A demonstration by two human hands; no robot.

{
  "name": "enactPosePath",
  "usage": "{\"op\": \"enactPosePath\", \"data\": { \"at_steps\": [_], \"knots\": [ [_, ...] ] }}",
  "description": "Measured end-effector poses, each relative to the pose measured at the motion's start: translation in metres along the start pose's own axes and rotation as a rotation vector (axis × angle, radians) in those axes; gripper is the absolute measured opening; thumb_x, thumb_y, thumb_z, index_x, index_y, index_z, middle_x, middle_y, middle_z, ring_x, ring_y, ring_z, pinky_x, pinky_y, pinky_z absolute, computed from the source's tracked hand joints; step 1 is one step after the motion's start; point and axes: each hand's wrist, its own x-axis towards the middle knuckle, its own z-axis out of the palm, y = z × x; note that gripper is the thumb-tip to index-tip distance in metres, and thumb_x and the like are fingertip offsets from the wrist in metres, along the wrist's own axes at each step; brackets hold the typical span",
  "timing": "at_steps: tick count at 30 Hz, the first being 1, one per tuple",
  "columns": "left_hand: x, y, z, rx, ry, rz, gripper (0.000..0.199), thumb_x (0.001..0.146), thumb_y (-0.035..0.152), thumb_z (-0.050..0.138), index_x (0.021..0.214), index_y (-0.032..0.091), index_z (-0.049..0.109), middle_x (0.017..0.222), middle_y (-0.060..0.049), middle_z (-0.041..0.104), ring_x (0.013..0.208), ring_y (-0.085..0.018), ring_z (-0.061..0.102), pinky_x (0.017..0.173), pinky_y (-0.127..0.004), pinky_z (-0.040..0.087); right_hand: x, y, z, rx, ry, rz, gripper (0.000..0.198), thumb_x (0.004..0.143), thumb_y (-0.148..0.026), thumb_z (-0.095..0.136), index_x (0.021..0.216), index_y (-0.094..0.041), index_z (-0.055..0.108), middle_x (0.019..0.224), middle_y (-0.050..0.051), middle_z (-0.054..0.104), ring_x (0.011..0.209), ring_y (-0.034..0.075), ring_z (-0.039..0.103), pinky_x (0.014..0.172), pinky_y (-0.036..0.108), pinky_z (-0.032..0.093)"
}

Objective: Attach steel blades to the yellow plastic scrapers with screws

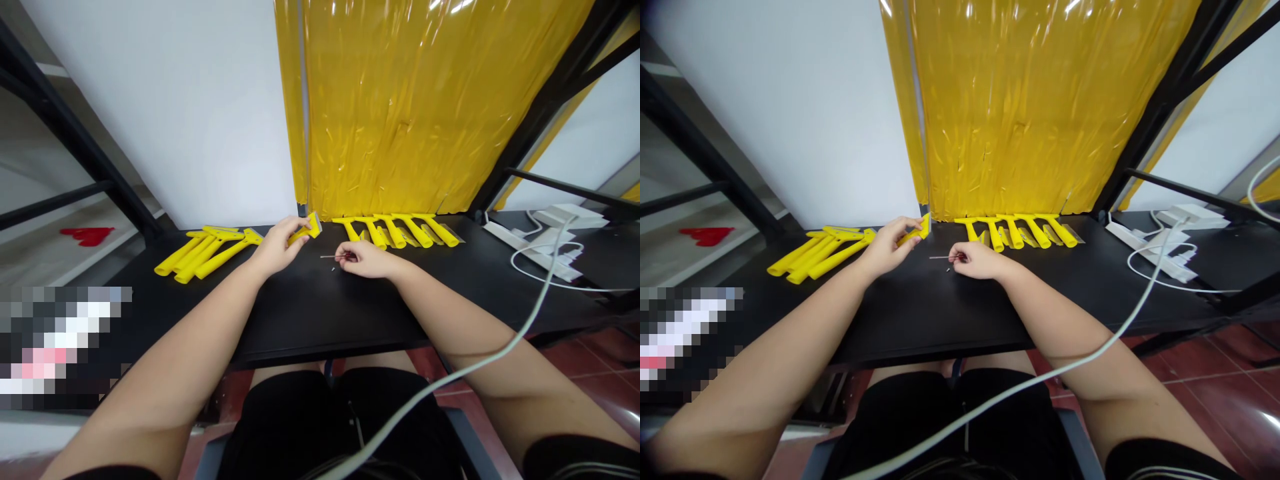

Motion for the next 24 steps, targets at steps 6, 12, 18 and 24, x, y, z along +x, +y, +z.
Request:
{"op": "enactPosePath", "data": {
  "at_steps": [6,12,18,24],
  "knots": [
    [0.000,0.003,-0.005,0.140,-0.047,0.074,0.018,0.098,0.022,0.057,0.113,0.022,0.069,0.132,-0.011,0.065,0.131,-0.025,0.062,0.111,-0.044,0.049,0.005,-0.008,0.014,-0.214,-0.060,-0.129,0.010,0.088,-0.012,0.068,0.092,-0.017,0.076,0.090,0.007,0.073,0.083,0.018,0.067,0.079,0.030,0.049],
    [-0.003,-0.004,-0.005,0.278,-0.086,0.064,0.019,0.100,0.028,0.057,0.108,0.024,0.074,0.138,-0.009,0.064,0.122,-0.025,0.068,0.103,-0.040,0.055,-0.001,-0.004,0.003,-0.246,-0.147,-0.094,0.008,0.091,-0.013,0.063,0.088,-0.017,0.070,0.090,0.007,0.072,0.080,0.019,0.064,0.078,0.032,0.048],
    [-0.004,-0.004,-0.002,0.324,-0.175,0.106,0.020,0.100,0.029,0.057,0.107,0.027,0.076,0.134,-0.007,0.064,0.103,-0.020,0.073,0.090,-0.034,0.057,-0.003,0.001,-0.016,0.230,0.138,-0.039,0.019,0.089,-0.037,0.070,0.090,-0.019,0.068,0.084,0.003,0.069,0.076,0.017,0.062,0.076,0.032,0.050],
    [-0.003,0.011,0.005,0.317,-0.268,0.180,0.023,0.100,0.026,0.057,0.112,0.030,0.076,0.130,-0.005,0.067,0.108,-0.019,0.072,0.088,-0.030,0.056,0.004,-0.006,-0.008,0.378,0.269,0.025,0.027,0.079,-0.041,0.078,0.089,-0.017,0.072,0.079,0.003,0.068,0.071,0.016,0.059,0.072,0.033,0.048]
  ]
}}
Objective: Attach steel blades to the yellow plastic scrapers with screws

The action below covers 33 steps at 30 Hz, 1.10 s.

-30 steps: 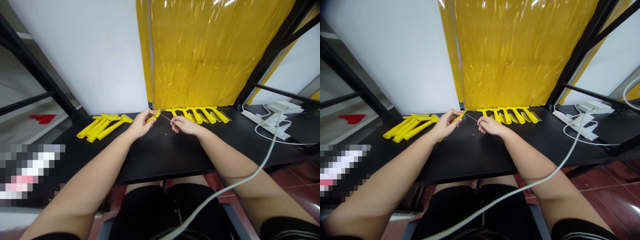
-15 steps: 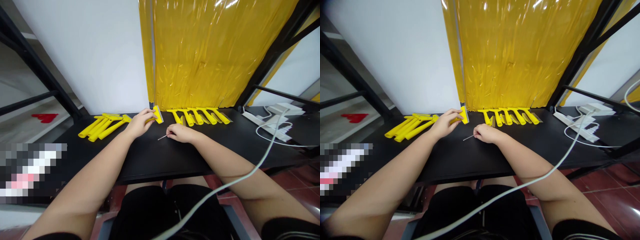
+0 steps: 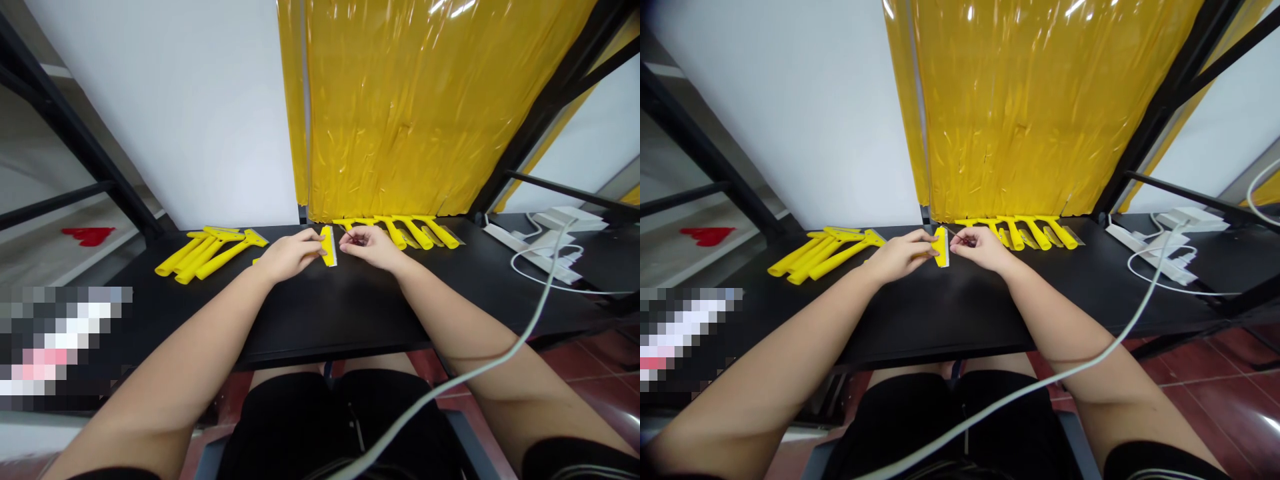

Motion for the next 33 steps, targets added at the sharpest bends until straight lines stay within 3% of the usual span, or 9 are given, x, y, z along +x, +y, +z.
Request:
{"op": "enactPosePath", "data": {
  "at_steps": [10,13,16,18,21,26,29,33],
  "knots": [
    [0.003,0.009,0.001,0.056,-0.009,-0.012,0.022,0.100,0.028,0.056,0.110,0.031,0.076,0.130,-0.003,0.069,0.103,-0.020,0.073,0.083,-0.031,0.057,0.001,0.001,0.008,-0.068,-0.047,-0.079,0.024,0.082,-0.040,0.076,0.090,-0.018,0.072,0.082,0.002,0.065,0.072,0.015,0.054,0.070,0.032,0.046],
    [0.004,0.011,0.000,0.009,0.011,-0.036,0.020,0.099,0.027,0.056,0.108,0.029,0.074,0.128,-0.004,0.069,0.102,-0.020,0.073,0.086,-0.033,0.057,0.003,0.001,0.007,0.014,-0.049,-0.059,0.028,0.079,-0.044,0.079,0.089,-0.019,0.070,0.082,0.001,0.065,0.073,0.015,0.055,0.074,0.033,0.047],
    [0.006,0.011,0.003,-0.220,0.108,-0.102,0.013,0.097,0.027,0.060,0.103,0.023,0.070,0.122,-0.008,0.068,0.102,-0.021,0.072,0.087,-0.035,0.058,0.004,0.003,0.004,0.116,0.059,-0.035,0.030,0.079,-0.045,0.079,0.090,-0.019,0.068,0.082,0.001,0.066,0.074,0.015,0.057,0.077,0.033,0.048],
    [0.008,0.012,0.005,-0.492,0.199,-0.236,0.014,0.094,0.032,0.065,0.103,0.021,0.063,0.116,-0.009,0.067,0.086,-0.018,0.072,0.073,-0.031,0.059,0.005,0.003,0.002,0.156,0.139,-0.044,0.031,0.079,-0.046,0.079,0.090,-0.020,0.068,0.085,0.002,0.067,0.077,0.016,0.060,0.080,0.034,0.049],
    [0.011,0.016,0.009,-0.889,0.275,-0.449,0.031,0.090,0.039,0.072,0.102,0.021,0.050,0.105,-0.005,0.065,0.059,-0.010,0.064,0.047,-0.021,0.047,0.003,-0.001,0.006,0.136,0.179,-0.092,0.031,0.081,-0.047,0.078,0.092,-0.020,0.067,0.087,0.004,0.069,0.078,0.017,0.061,0.080,0.034,0.050],
    [0.014,0.025,0.010,-1.218,0.142,-0.506,0.042,0.086,0.041,0.078,0.100,0.023,0.042,0.090,0.003,0.060,0.059,-0.010,0.066,0.046,-0.020,0.048,0.000,-0.010,0.019,-0.090,0.218,-0.211,0.022,0.090,-0.043,0.070,0.095,-0.021,0.070,0.084,0.004,0.066,0.071,0.016,0.054,0.072,0.033,0.048],
    [0.015,0.029,0.010,-1.299,0.055,-0.527,0.044,0.086,0.041,0.079,0.103,0.024,0.041,0.084,0.005,0.059,0.058,-0.011,0.066,0.047,-0.021,0.049,0.001,-0.012,0.022,-0.158,0.228,-0.282,0.016,0.091,-0.037,0.069,0.094,-0.022,0.072,0.086,0.004,0.065,0.072,0.017,0.053,0.073,0.034,0.047],
    [0.015,0.034,0.011,-1.327,0.025,-0.513,0.044,0.087,0.040,0.079,0.104,0.024,0.042,0.086,0.004,0.061,0.060,-0.011,0.067,0.047,-0.020,0.049,0.003,-0.011,0.021,-0.218,0.201,-0.268,0.013,0.092,-0.035,0.069,0.095,-0.022,0.072,0.087,0.004,0.063,0.076,0.018,0.053,0.076,0.035,0.048]
  ]
}}
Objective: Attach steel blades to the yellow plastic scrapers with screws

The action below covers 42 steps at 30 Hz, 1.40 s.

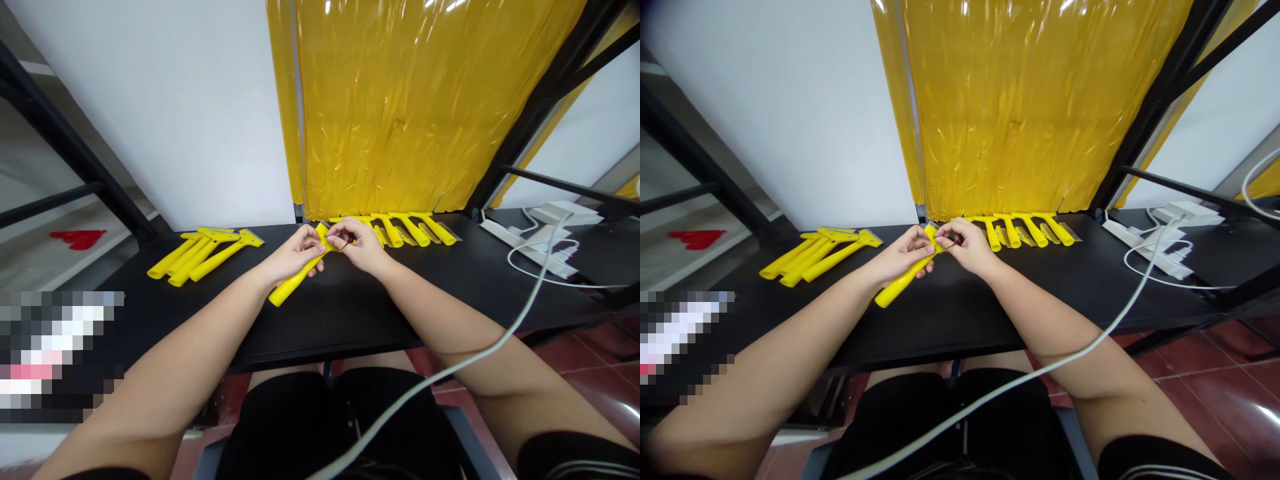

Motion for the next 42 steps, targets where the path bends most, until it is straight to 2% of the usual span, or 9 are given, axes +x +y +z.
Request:
{"op": "enactPosePath", "data": {
  "at_steps": [5,10,13,15,17,19,22,27,42],
  "knots": [
    [-0.001,0.000,0.002,0.065,-0.008,0.024,0.039,0.091,0.039,0.075,0.103,0.024,0.041,0.089,0.003,0.061,0.060,-0.010,0.067,0.047,-0.019,0.049,0.000,0.001,0.003,0.013,-0.015,0.029,0.013,0.090,-0.035,0.070,0.094,-0.022,0.070,0.086,0.003,0.060,0.075,0.017,0.050,0.073,0.033,0.045],
    [0.000,-0.003,0.002,0.215,0.046,0.068,0.036,0.091,0.039,0.073,0.102,0.023,0.043,0.101,-0.002,0.061,0.058,-0.009,0.065,0.044,-0.019,0.047,0.000,0.007,0.011,0.169,-0.019,0.210,0.030,0.082,-0.045,0.076,0.090,-0.023,0.056,0.074,-0.004,0.048,0.061,0.013,0.038,0.059,0.029,0.036],
    [0.002,-0.005,0.000,0.187,0.086,0.038,0.036,0.091,0.038,0.074,0.102,0.023,0.043,0.096,0.000,0.061,0.058,-0.009,0.065,0.045,-0.019,0.048,0.000,0.012,0.011,0.228,-0.056,0.281,0.041,0.077,-0.046,0.077,0.097,-0.025,0.048,0.076,-0.005,0.046,0.065,0.013,0.044,0.062,0.028,0.039],
    [0.005,-0.008,-0.004,0.136,0.149,0.013,0.038,0.089,0.036,0.076,0.102,0.023,0.042,0.089,0.002,0.060,0.057,-0.010,0.065,0.045,-0.019,0.048,-0.002,0.015,0.007,0.213,-0.085,0.312,0.045,0.075,-0.041,0.077,0.103,-0.026,0.044,0.083,-0.004,0.049,0.067,0.013,0.046,0.064,0.028,0.041],
    [0.007,-0.010,-0.010,0.088,0.242,-0.001,0.040,0.088,0.034,0.077,0.102,0.024,0.041,0.084,0.004,0.058,0.056,-0.011,0.065,0.044,-0.019,0.047,-0.005,0.017,0.001,0.156,-0.152,0.325,0.039,0.076,-0.033,0.073,0.103,-0.025,0.044,0.090,-0.003,0.052,0.067,0.012,0.047,0.064,0.028,0.041],
    [0.009,-0.012,-0.017,0.064,0.333,-0.012,0.039,0.088,0.029,0.077,0.102,0.024,0.041,0.082,0.004,0.058,0.055,-0.011,0.064,0.043,-0.019,0.046,-0.006,0.019,-0.004,0.076,-0.218,0.302,0.025,0.080,-0.027,0.066,0.097,-0.024,0.048,0.089,-0.002,0.054,0.067,0.013,0.048,0.065,0.029,0.042],
    [0.011,-0.012,-0.023,0.058,0.413,-0.030,0.034,0.089,0.024,0.073,0.101,0.024,0.041,0.083,0.004,0.058,0.054,-0.010,0.063,0.042,-0.018,0.045,-0.005,0.019,-0.008,-0.071,-0.201,0.236,0.008,0.085,-0.024,0.061,0.090,-0.022,0.055,0.084,0.000,0.058,0.073,0.016,0.053,0.071,0.032,0.045],
    [0.011,-0.011,-0.021,0.063,0.393,0.004,0.032,0.090,0.022,0.072,0.101,0.023,0.041,0.086,0.003,0.058,0.053,-0.009,0.063,0.041,-0.019,0.045,-0.003,0.018,-0.003,-0.200,-0.183,0.171,0.003,0.087,-0.020,0.063,0.090,-0.020,0.064,0.090,0.005,0.066,0.084,0.019,0.061,0.079,0.034,0.048],
    [0.009,-0.012,-0.018,0.090,0.353,0.034,0.032,0.089,0.023,0.072,0.100,0.023,0.042,0.093,0.002,0.055,0.054,-0.009,0.063,0.040,-0.019,0.046,-0.003,0.016,-0.003,-0.236,-0.157,0.284,0.004,0.088,-0.018,0.067,0.091,-0.018,0.069,0.088,0.004,0.072,0.079,0.017,0.063,0.077,0.031,0.048]
  ]
}}
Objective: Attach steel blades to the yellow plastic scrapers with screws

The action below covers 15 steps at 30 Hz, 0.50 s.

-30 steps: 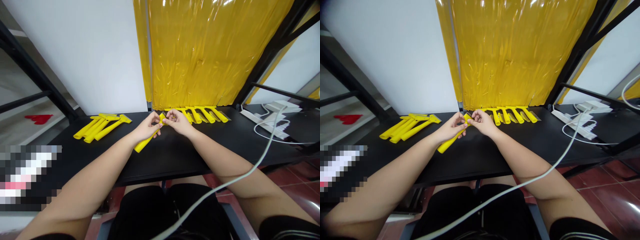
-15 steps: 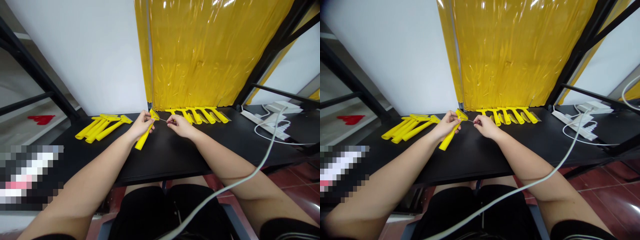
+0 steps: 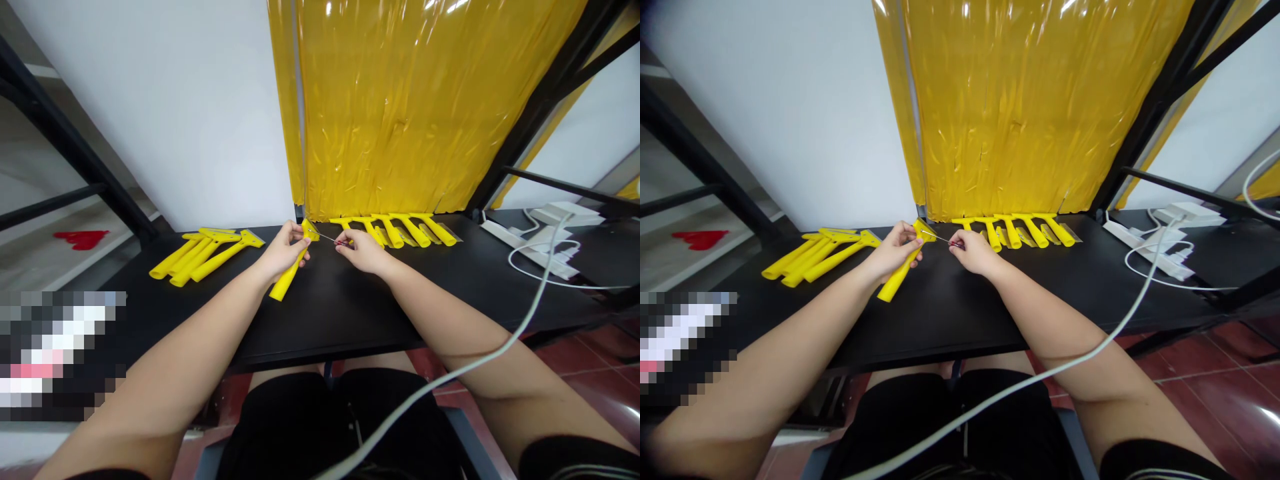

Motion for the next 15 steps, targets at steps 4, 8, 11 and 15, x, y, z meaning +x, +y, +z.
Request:
{"op": "enactPosePath", "data": {
  "at_steps": [4,8,11,15],
  "knots": [
    [0.0005,-0.0018,-0.0006,0.026,-0.001,0.009,0.032,0.089,0.025,0.072,0.100,0.023,0.042,0.094,0.002,0.056,0.055,-0.008,0.063,0.042,-0.018,0.046,-0.0005,-0.0001,0.0003,0.052,-0.016,0.046,0.006,0.088,-0.019,0.067,0.092,-0.017,0.072,0.086,0.003,0.071,0.073,0.015,0.061,0.074,0.030,0.049],
    [0.0039,-0.0064,-0.0053,0.179,0.020,0.066,0.027,0.090,0.026,0.068,0.101,0.023,0.043,0.105,-0.002,0.058,0.054,-0.006,0.062,0.042,-0.018,0.046,0.0009,-0.0001,-0.0019,0.136,-0.008,0.093,0.008,0.088,-0.021,0.069,0.091,-0.017,0.075,0.085,0.005,0.071,0.068,0.015,0.061,0.068,0.030,0.049],
    [0.0047,-0.0069,-0.0077,0.353,0.035,0.130,0.020,0.092,0.026,0.062,0.100,0.023,0.043,0.115,-0.005,0.058,0.053,-0.005,0.060,0.040,-0.017,0.043,0.0016,-0.0008,-0.0030,0.350,-0.018,0.206,0.012,0.094,-0.028,0.066,0.098,-0.018,0.071,0.070,0.001,0.063,0.059,0.014,0.057,0.057,0.027,0.046],
    [0.0026,-0.0035,-0.0075,0.476,0.038,0.181,0.018,0.093,0.030,0.059,0.101,0.023,0.044,0.121,-0.005,0.059,0.053,-0.006,0.061,0.040,-0.019,0.044,0.0004,-0.0020,0.0002,0.641,0.009,0.326,0.016,0.099,-0.038,0.059,0.099,-0.023,0.053,0.056,-0.010,0.040,0.044,0.009,0.037,0.044,0.021,0.028]
  ]
}}
